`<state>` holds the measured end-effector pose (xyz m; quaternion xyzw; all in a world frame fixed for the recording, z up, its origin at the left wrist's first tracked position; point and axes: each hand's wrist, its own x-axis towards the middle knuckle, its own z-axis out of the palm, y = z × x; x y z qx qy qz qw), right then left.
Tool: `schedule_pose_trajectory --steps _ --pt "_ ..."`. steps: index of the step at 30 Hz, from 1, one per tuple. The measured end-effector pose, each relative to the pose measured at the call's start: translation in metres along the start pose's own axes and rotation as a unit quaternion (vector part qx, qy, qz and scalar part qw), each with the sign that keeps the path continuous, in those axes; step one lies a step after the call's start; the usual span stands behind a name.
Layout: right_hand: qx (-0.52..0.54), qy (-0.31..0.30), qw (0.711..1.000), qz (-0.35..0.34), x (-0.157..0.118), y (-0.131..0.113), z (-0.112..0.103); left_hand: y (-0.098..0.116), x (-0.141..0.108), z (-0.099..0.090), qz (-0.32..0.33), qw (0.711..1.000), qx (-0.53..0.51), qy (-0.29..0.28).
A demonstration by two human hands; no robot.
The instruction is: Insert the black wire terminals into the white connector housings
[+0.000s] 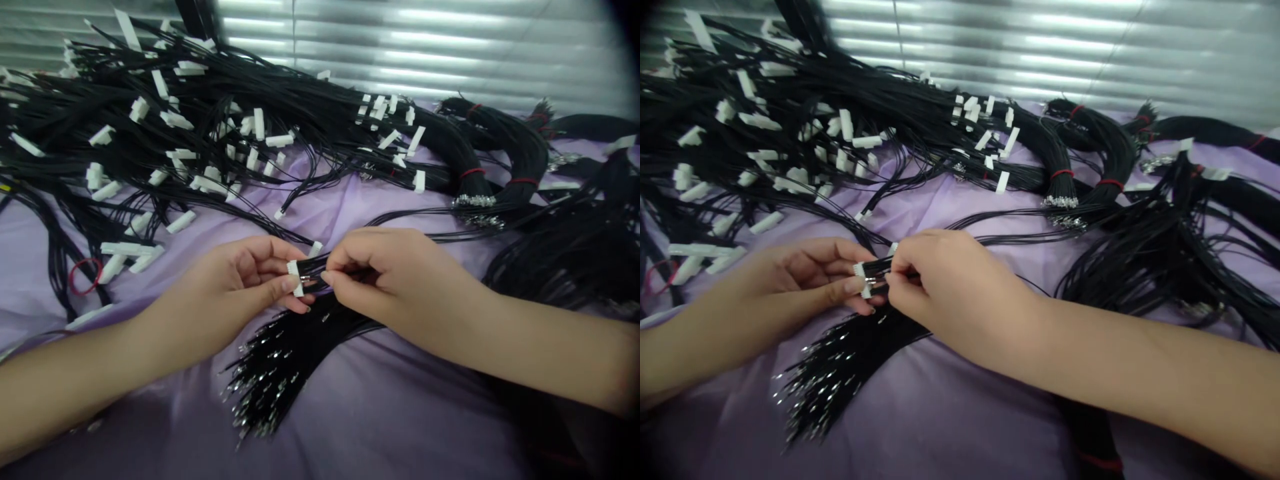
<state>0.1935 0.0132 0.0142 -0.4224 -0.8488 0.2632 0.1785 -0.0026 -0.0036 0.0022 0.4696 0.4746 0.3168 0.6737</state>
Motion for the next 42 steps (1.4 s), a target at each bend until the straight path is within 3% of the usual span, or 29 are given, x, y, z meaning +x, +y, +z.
schedule_pose_trajectory --steps 12,21,42 --pt "0.018 0.006 1.0 -0.009 0.0 0.001 0.003 -0.001 0.003 0.0 -0.001 1.0 -0.002 -0.012" --pt "-0.038 0.013 0.999 -0.007 0.0 -0.004 0.004 0.0 0.0 0.002 0.026 0.999 0.047 -0.006" --pt "-0.04 0.032 0.999 -0.016 -0.002 -0.01 0.006 0.002 -0.003 0.006 0.03 0.994 0.107 0.014"
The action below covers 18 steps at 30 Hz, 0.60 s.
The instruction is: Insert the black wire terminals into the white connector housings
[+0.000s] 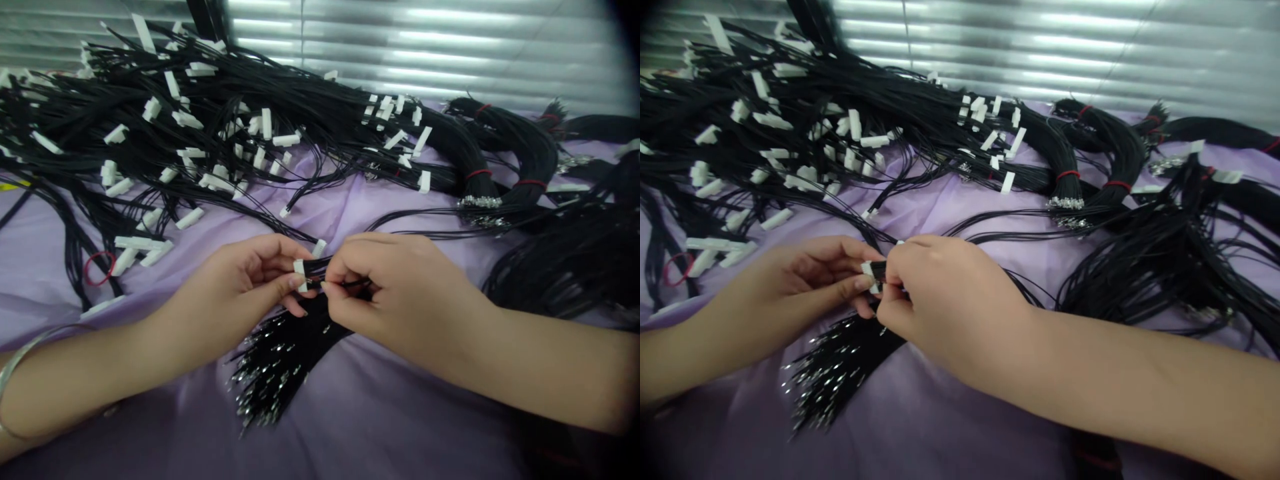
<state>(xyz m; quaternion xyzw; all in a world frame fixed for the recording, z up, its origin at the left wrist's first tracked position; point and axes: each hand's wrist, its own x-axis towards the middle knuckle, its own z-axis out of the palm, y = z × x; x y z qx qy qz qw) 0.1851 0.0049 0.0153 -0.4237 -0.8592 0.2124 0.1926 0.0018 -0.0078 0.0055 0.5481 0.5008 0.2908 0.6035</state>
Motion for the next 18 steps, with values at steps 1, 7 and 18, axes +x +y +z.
schedule_pose_trajectory --steps 1,7,18 --pt "0.006 0.0 1.0 0.0 0.0008 0.0004 0.0001 -0.0002 -0.0002 -0.0002 0.003 1.0 0.006 -0.002" --pt "0.04 -0.021 0.999 0.014 0.004 0.0032 -0.0028 -0.0001 -0.0002 -0.0014 0.007 1.0 0.0 -0.015" --pt "0.002 -0.055 0.998 0.031 0.0022 0.0044 -0.0043 0.0012 0.0056 -0.0032 -0.008 0.997 -0.065 -0.027"
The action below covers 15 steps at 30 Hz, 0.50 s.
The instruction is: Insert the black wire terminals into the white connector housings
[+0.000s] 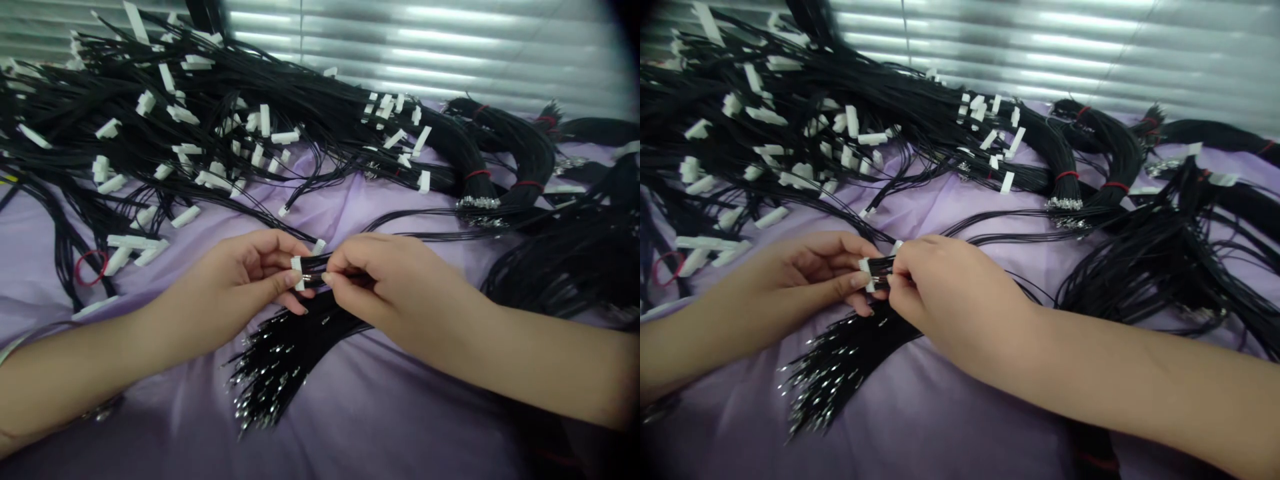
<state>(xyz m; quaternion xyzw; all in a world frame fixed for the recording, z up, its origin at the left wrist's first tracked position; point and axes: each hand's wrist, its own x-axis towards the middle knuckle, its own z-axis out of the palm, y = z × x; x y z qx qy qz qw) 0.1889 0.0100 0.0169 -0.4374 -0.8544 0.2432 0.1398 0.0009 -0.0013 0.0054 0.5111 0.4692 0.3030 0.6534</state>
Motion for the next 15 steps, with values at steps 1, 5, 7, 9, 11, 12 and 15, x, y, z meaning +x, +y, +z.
schedule_pose_trajectory --steps 1,5,7,9,11,12,15 --pt "0.002 -0.004 1.0 -0.002 0.0 0.0006 0.0005 -0.0001 0.0003 -0.0006 0.001 1.0 -0.007 -0.005" --pt "0.0 -0.01 1.0 -0.013 -0.0013 0.0018 0.0025 -0.0006 0.0011 -0.0023 -0.005 1.0 -0.014 -0.003" --pt "-0.003 -0.004 1.0 -0.008 -0.0016 0.0016 0.0031 -0.0012 0.001 -0.0024 -0.007 1.0 -0.009 -0.001" --pt "-0.006 0.005 1.0 0.003 -0.0008 0.0014 0.0034 -0.0021 0.0005 -0.0022 -0.002 1.0 -0.001 -0.002" --pt "-0.008 0.013 1.0 0.01 0.0006 0.0013 0.0037 -0.0029 -0.0003 -0.0016 0.002 1.0 0.004 0.0" --pt "-0.007 0.014 1.0 0.011 0.0012 0.0013 0.0037 -0.0032 -0.0007 -0.0012 0.002 1.0 0.005 0.001" --pt "-0.007 0.019 1.0 0.007 0.0019 0.0012 0.0037 -0.003 -0.0015 0.0 -0.003 1.0 0.01 0.006"
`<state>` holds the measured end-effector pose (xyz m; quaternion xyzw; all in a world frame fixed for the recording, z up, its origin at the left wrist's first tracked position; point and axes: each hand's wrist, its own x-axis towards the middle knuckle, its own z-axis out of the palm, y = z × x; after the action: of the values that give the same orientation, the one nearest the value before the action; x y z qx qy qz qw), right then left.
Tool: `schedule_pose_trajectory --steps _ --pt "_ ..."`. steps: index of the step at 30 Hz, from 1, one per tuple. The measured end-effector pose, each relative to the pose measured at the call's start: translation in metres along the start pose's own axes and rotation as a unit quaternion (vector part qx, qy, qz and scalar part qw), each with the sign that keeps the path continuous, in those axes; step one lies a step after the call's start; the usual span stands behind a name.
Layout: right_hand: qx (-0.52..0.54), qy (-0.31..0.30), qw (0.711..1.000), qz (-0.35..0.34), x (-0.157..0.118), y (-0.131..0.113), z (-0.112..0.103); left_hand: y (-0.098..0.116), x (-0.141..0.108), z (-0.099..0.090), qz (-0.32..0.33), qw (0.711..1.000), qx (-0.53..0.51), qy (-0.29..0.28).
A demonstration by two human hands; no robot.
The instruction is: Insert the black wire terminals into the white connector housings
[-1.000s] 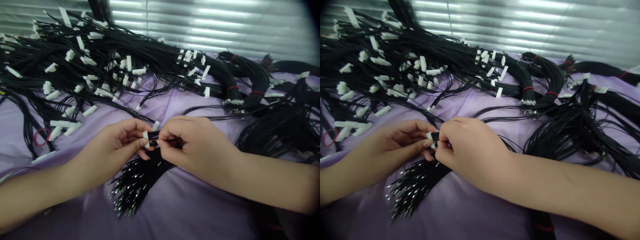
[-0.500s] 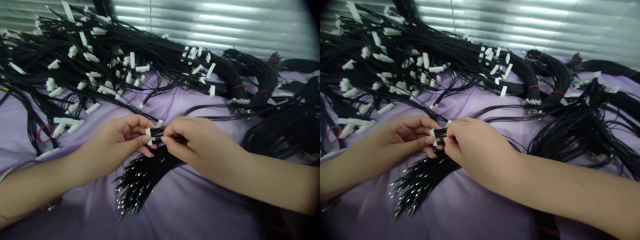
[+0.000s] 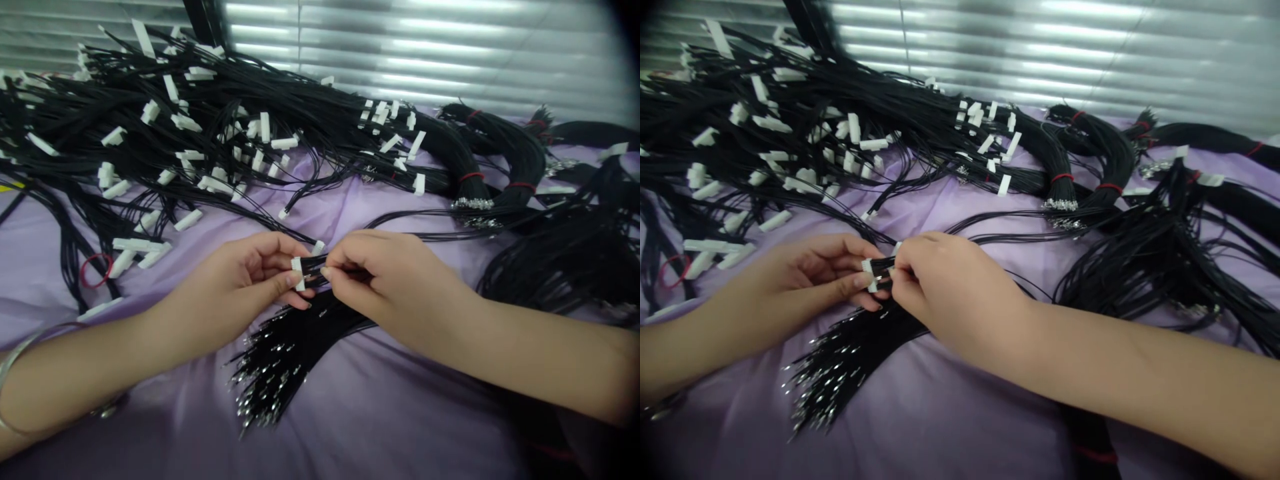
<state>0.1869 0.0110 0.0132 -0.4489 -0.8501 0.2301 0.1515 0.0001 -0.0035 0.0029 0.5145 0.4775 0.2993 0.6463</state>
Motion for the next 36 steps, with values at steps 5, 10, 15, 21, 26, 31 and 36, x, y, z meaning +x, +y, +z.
schedule_pose_trajectory --steps 5,10,15,21,26,31,36 --pt "-0.012 -0.002 1.0 -0.004 -0.002 0.0 -0.002 0.002 0.0 0.001 -0.009 1.0 -0.001 0.004" --pt "-0.02 -0.003 1.0 -0.005 -0.004 -0.002 -0.002 0.003 0.0 0.001 -0.015 1.0 -0.003 0.006" --pt "-0.031 -0.011 0.999 -0.007 -0.008 -0.008 0.001 0.001 -0.001 0.001 -0.02 1.0 -0.007 0.012" --pt "-0.013 -0.005 1.0 0.005 -0.006 -0.004 0.001 0.001 0.0 0.0 -0.013 1.0 -0.021 -0.002" --pt "-0.002 0.015 1.0 -0.002 -0.003 -0.002 0.0 0.003 0.0 0.0 -0.024 1.0 -0.016 -0.005" --pt "0.023 0.017 0.997 -0.067 -0.003 0.001 0.001 0.005 0.001 0.0 -0.033 0.999 -0.011 0.0" --pt "0.016 0.017 0.995 -0.093 -0.004 0.003 0.001 0.006 0.002 0.001 -0.037 0.999 -0.018 0.007"
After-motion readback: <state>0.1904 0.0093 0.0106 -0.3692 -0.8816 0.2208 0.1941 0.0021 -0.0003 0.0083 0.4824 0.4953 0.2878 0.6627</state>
